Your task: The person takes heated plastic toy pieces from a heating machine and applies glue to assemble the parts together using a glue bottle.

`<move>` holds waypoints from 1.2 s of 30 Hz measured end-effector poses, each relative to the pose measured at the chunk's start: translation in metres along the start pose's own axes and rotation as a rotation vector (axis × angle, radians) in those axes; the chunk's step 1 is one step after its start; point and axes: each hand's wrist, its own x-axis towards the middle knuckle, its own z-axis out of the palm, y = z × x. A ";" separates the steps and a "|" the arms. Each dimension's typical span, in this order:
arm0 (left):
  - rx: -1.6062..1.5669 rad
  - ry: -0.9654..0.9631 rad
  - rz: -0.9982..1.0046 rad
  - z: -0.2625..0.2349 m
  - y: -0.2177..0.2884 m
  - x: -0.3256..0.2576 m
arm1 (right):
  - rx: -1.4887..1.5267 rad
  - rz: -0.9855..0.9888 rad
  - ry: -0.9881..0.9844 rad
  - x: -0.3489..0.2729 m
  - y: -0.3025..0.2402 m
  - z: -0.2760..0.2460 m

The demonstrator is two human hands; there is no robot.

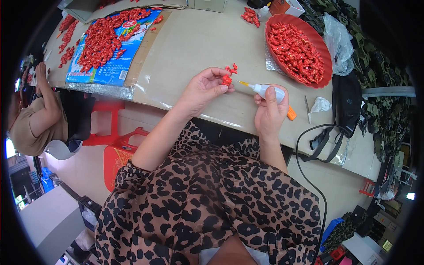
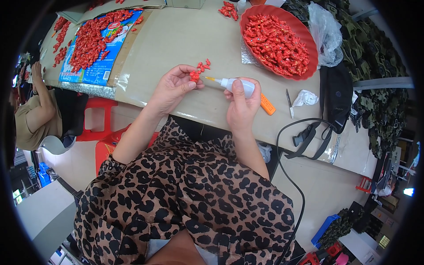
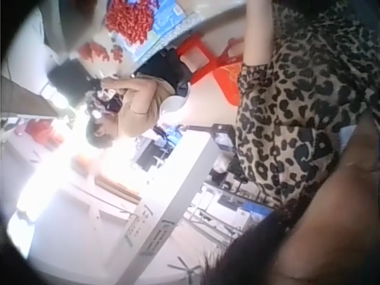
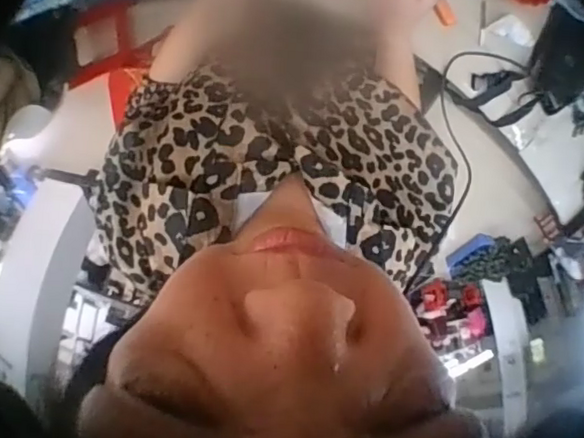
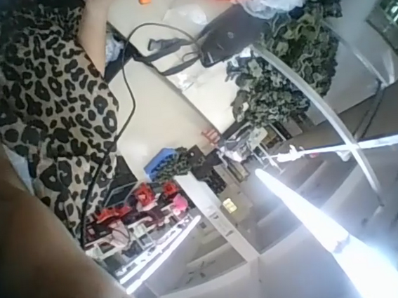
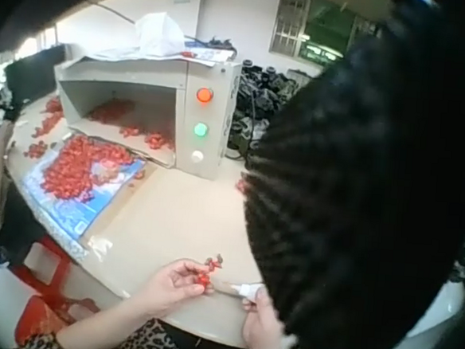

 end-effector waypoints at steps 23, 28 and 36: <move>0.056 0.011 0.086 0.003 -0.005 0.004 | -0.128 0.020 -0.047 0.001 -0.004 -0.001; 0.078 0.010 0.096 0.002 -0.005 0.004 | -0.147 0.003 -0.059 -0.002 -0.002 0.001; 0.065 0.026 0.110 0.002 -0.004 0.005 | -0.178 -0.047 -0.065 -0.004 0.000 0.004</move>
